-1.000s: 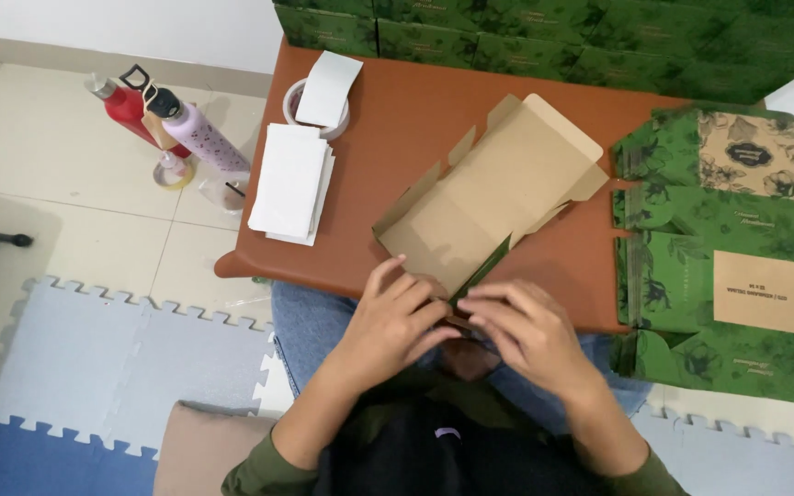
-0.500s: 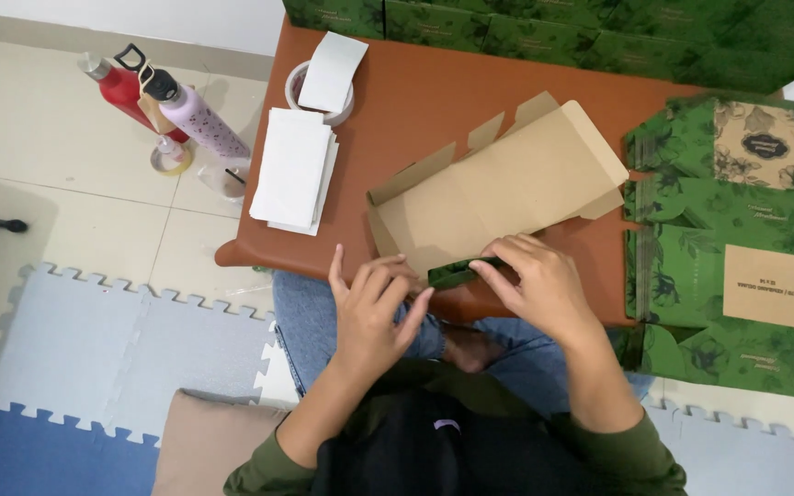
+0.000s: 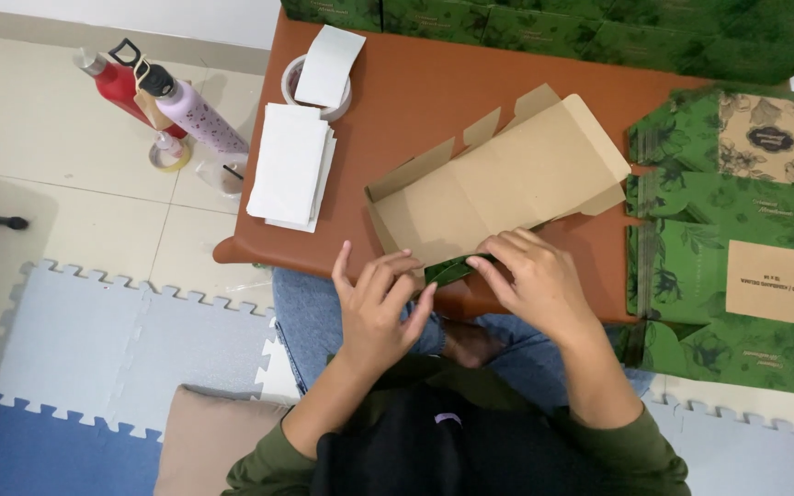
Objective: The person assembles small green cardboard boxes by folding the flat pieces into shape, inserting a white paper insert, and closing the lid. The finished boxes are stacked on a pile behind the table.
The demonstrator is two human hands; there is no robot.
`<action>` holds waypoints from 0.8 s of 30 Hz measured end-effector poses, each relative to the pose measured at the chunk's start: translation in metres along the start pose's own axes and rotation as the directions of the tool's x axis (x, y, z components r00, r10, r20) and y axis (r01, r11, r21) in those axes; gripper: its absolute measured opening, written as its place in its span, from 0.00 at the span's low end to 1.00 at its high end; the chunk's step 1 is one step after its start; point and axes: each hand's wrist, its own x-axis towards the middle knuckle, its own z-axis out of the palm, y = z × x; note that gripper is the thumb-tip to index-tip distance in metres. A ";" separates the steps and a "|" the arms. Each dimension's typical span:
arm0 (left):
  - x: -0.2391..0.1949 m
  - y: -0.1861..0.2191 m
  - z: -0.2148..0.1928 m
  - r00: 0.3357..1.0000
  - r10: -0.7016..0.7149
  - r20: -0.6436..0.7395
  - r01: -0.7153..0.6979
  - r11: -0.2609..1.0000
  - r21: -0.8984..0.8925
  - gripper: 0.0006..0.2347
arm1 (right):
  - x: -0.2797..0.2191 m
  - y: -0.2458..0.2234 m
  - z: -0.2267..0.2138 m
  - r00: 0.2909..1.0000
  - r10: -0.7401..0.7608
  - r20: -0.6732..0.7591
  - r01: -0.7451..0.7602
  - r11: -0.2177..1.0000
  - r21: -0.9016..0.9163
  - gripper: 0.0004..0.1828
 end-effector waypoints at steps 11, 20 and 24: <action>-0.011 -0.008 0.011 0.996 0.084 -0.003 -0.083 0.988 0.128 0.10 | 0.011 0.005 -0.004 0.988 -0.122 0.098 0.141 0.964 -0.224 0.07; -0.010 -0.006 0.020 0.990 0.092 0.107 -0.100 0.992 0.076 0.08 | 0.013 0.005 -0.003 0.968 -0.207 0.141 0.229 0.960 -0.160 0.08; -0.012 -0.005 0.027 0.985 0.118 0.128 -0.138 0.978 0.156 0.05 | 0.005 0.002 -0.010 0.968 -0.249 0.032 0.251 0.965 -0.077 0.15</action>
